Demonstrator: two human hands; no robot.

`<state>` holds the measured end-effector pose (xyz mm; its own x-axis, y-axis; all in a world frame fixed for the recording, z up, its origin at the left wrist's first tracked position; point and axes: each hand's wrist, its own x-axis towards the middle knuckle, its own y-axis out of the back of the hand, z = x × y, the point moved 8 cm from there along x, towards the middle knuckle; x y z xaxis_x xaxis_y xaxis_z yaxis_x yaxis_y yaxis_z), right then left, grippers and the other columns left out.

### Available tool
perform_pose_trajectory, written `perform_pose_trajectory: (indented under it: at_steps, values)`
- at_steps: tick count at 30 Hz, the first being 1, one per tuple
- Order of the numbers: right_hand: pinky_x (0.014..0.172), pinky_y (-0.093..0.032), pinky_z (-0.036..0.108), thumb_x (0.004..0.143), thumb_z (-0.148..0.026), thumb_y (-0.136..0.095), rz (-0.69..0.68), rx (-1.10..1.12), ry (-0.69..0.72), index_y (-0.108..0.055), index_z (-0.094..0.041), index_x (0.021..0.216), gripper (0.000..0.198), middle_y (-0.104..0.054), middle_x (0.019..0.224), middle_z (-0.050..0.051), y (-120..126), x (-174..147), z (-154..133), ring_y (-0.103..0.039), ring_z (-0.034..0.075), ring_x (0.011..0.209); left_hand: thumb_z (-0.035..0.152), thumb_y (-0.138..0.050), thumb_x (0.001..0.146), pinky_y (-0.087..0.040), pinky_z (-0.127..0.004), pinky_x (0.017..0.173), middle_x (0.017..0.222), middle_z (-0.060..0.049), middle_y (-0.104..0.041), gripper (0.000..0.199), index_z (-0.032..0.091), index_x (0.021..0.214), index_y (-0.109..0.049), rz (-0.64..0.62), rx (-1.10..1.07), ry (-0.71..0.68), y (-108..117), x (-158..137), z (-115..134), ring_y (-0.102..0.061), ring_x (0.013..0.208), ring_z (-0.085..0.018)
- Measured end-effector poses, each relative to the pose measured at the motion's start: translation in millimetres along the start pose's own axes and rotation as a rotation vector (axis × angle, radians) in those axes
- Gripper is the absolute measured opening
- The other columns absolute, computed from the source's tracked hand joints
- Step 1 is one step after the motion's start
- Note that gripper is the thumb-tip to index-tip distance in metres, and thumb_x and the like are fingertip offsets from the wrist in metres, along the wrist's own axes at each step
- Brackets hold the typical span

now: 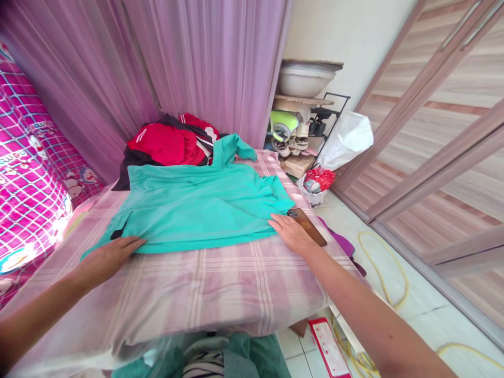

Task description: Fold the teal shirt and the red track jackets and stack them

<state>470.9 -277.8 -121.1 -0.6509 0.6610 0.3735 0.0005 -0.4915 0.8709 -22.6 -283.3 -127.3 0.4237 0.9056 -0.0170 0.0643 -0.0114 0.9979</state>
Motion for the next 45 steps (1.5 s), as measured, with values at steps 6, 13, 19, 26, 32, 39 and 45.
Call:
perform_pose_trajectory:
  at_steps: [6,13,19,26,32,39,45]
  values:
    - [0.099,-0.048,0.043,0.092,-0.012,-0.05,0.104,0.017,0.03,-0.07,-0.023,0.109,0.028,-0.06,0.136,0.013,19.3,-14.1,-13.9,-0.057,0.025,0.123,0.021,-0.034,0.085,-0.053,-0.041,0.089,0.121,-0.008,-0.07,0.052,0.033,0.127,-0.062,0.011,-0.05,0.104,-1.1,4.7,-20.5,-0.068,0.107,-0.025]
    - [0.098,-0.048,0.045,0.094,-0.029,-0.053,0.019,0.19,-0.154,-0.072,-0.021,0.098,0.021,-0.065,0.13,0.013,9.0,-10.3,4.0,-0.062,0.027,0.117,0.029,-0.032,0.083,-0.053,-0.041,0.076,0.102,-0.008,-0.074,0.048,0.034,0.122,-0.061,0.023,-0.025,0.13,0.8,6.8,-26.7,-0.071,0.089,-0.026]
    - [0.087,-0.052,0.04,0.084,-0.028,-0.065,-0.171,0.365,-0.598,-0.062,-0.02,0.112,0.029,-0.071,0.116,0.01,-9.5,-7.1,40.7,-0.067,0.027,0.104,0.03,-0.033,0.082,-0.052,-0.044,0.092,0.123,-0.007,-0.069,0.047,0.035,0.12,-0.06,0.066,-0.032,0.051,-5.6,-2.0,-28.0,-0.066,0.11,-0.027]
    - [0.075,-0.05,0.035,0.087,-0.026,-0.058,-0.395,0.349,-0.834,-0.057,-0.025,0.119,0.032,-0.072,0.113,0.006,-27.8,-0.2,54.9,-0.068,0.027,0.098,0.032,-0.03,0.085,-0.052,-0.047,0.093,0.131,-0.008,-0.066,0.045,0.034,0.115,-0.063,0.046,-0.044,0.025,-13.4,-6.2,-28.7,-0.066,0.11,-0.029]
    - [0.09,-0.047,0.038,0.079,-0.007,-0.05,-0.062,0.217,-0.495,-0.062,-0.02,0.114,0.04,-0.067,0.118,0.011,6.6,3.8,40.5,-0.061,0.027,0.108,0.035,-0.031,0.086,-0.052,-0.05,0.095,0.13,-0.009,-0.066,0.046,0.037,0.123,-0.058,0.123,-0.027,-0.061,-21.1,-10.2,-31.1,-0.065,0.112,-0.03]
    - [0.098,-0.043,0.041,0.078,-0.01,-0.052,-0.067,0.176,-0.14,-0.064,-0.018,0.123,0.047,-0.064,0.131,0.011,3.3,-23.8,20.2,-0.057,0.026,0.118,0.034,-0.035,0.085,-0.05,-0.048,0.095,0.117,-0.011,-0.069,0.067,0.038,0.152,-0.031,0.141,-0.001,-0.033,-19.1,-11.2,-36.1,-0.066,0.107,-0.032]
    - [0.086,-0.048,0.038,0.085,-0.007,-0.045,-0.149,0.181,-0.111,-0.07,-0.022,0.114,0.042,-0.074,0.112,0.009,-26.5,-6.2,30.9,-0.066,0.023,0.098,0.013,-0.036,0.084,-0.042,-0.049,0.108,0.13,-0.01,-0.064,0.054,0.028,0.127,-0.066,0.061,0.034,0.065,15.8,0.5,-14.6,-0.057,0.122,-0.03]
